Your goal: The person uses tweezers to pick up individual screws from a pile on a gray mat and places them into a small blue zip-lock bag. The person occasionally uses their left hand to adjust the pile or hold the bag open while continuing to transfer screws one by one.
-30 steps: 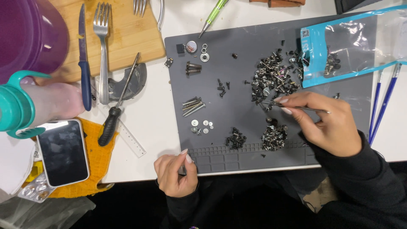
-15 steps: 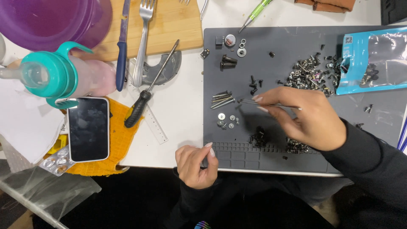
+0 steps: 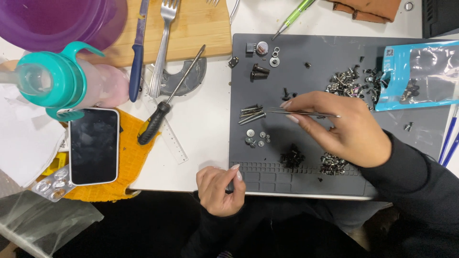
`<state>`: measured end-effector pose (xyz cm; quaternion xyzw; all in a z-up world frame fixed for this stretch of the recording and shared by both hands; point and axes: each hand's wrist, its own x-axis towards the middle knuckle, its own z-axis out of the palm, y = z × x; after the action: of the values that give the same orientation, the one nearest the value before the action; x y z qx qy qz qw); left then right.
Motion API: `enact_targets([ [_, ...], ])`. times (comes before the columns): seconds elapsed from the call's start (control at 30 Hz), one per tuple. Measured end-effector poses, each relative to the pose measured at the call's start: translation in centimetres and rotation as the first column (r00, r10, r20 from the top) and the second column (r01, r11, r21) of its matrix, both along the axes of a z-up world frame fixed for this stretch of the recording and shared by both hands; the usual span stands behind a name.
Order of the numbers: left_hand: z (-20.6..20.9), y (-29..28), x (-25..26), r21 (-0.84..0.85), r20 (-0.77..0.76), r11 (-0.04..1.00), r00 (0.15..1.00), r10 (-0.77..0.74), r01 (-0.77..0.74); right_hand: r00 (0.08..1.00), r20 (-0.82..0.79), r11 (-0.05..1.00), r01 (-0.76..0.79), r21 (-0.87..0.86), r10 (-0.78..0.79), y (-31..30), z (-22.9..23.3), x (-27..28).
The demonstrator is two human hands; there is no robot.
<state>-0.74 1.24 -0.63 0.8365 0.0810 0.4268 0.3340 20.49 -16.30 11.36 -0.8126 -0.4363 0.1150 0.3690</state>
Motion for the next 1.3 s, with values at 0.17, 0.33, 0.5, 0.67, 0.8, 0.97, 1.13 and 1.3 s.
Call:
enact_targets([
  [0.17, 0.2, -0.2, 0.2, -0.017, -0.003, 1.0, 1.0, 0.008, -0.008, 0.991, -0.014, 0.991, 0.133, 0.035, -0.133, -2.6, 2.8, 0.0],
  [0.33, 0.0, -0.2, 0.1, -0.013, -0.007, 1.0, 1.0, -0.006, 0.005, 0.978, 0.024, 0.977, 0.207, -0.046, -0.206, -5.6, 1.5, -0.2],
  [0.5, -0.1, -0.3, 0.2, 0.005, -0.018, 1.0, 1.0, 0.005, -0.005, 0.971, 0.011, 0.971, 0.237, 0.007, -0.237, -7.1, -0.2, -0.7],
  [0.67, 0.0, -0.4, 0.3, 0.008, -0.022, 1.0, 1.0, -0.002, 0.002, 0.933, 0.019, 0.933, 0.36, 0.022, -0.36, -9.0, -1.0, -1.5],
  [0.8, -0.2, -0.5, 0.2, 0.003, -0.042, 1.0, 0.999, -0.004, 0.004, 0.89, 0.015, 0.89, 0.455, 0.027, -0.456, -9.9, -1.2, -2.2],
  [0.97, 0.3, -0.6, 0.1, 0.006, -0.101, 1.0, 0.995, -0.013, 0.014, 0.896, -0.057, 0.892, 0.444, 0.079, -0.441, -9.5, -2.2, -2.0],
  [1.13, 0.0, -0.8, 0.3, 0.012, -0.117, 1.0, 0.993, 0.006, -0.004, 0.912, -0.112, 0.887, 0.411, 0.209, -0.395, -8.6, -4.3, -1.8],
  [1.3, 0.4, -0.9, 0.4, 0.001, -0.14, 1.0, 0.99, -0.003, 0.003, 0.952, -0.094, 0.928, 0.305, 0.212, -0.291, -7.1, -4.8, -1.6],
])
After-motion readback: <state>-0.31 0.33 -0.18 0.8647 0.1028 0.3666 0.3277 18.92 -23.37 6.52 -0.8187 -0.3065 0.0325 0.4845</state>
